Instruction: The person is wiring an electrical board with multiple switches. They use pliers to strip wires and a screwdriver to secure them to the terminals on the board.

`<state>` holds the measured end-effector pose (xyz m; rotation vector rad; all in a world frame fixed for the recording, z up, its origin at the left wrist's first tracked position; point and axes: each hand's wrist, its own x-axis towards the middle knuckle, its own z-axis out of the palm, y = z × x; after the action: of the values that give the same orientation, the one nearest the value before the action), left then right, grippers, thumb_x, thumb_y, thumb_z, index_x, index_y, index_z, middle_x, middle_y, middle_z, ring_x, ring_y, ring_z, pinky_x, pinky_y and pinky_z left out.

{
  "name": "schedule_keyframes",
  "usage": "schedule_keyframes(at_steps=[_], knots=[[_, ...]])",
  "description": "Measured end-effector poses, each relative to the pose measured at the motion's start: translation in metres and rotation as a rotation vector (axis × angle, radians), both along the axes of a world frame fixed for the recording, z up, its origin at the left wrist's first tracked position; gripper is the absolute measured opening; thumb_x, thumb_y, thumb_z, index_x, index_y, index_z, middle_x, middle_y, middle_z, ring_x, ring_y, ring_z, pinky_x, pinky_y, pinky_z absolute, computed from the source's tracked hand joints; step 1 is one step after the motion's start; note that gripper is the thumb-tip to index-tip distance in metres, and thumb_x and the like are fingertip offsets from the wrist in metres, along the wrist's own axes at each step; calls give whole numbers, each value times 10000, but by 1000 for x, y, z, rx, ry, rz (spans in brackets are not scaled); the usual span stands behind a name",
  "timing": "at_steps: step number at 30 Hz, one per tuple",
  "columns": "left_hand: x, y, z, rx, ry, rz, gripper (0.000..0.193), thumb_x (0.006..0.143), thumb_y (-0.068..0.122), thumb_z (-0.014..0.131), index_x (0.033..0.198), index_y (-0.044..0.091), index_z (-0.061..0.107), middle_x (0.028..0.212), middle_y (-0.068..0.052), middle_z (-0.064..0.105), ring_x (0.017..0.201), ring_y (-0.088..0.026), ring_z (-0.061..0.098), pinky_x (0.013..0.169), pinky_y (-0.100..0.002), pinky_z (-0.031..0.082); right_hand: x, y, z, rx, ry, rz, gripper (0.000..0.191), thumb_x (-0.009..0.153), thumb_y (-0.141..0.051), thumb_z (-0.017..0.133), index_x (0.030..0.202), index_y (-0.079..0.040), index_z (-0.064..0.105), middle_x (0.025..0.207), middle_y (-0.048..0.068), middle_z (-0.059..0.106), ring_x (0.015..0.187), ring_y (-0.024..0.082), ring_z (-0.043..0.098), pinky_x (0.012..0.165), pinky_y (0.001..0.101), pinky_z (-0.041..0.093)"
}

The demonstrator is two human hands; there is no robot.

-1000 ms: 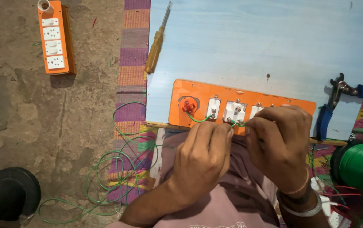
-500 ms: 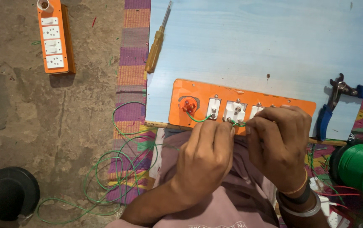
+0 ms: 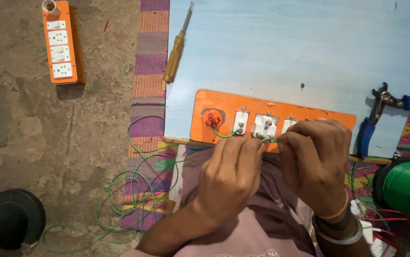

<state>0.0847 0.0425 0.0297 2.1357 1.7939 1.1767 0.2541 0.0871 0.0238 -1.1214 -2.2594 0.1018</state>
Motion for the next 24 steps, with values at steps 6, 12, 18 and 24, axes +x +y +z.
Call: schedule_keyframes(at_steps=[6,12,18,24], knots=[[0,-1,-6,-10,-72,-4,94,1005,73,719,1046,11,662,957,-100,604,850,-259,654,698,-366,551,0,0,2,-15,-6,3,131,917,-39,765,988,-45,654,1064,93,616,1036,314,567,979,483,420],[1,-2,-7,-44,-67,-18,102,998,65,717,1050,8,649,931,-102,585,849,-269,642,692,-375,545,0,0,2,-20,-12,2,144,920,-35,775,997,-53,654,1073,88,617,1045,309,574,990,476,419],[-3,-2,-2,5,104,-34,177,945,13,692,1114,-14,643,1023,-101,608,932,-263,658,740,-337,561,0,0,2,-20,-15,0,141,933,-30,775,992,-50,648,1072,84,617,1041,303,571,944,449,413],[2,-1,-4,15,79,3,99,984,21,719,1054,8,649,920,-81,576,843,-243,641,668,-346,544,-1,0,3,-13,-12,8,131,947,-28,768,1000,-42,650,1080,90,617,1049,308,571,952,449,419]])
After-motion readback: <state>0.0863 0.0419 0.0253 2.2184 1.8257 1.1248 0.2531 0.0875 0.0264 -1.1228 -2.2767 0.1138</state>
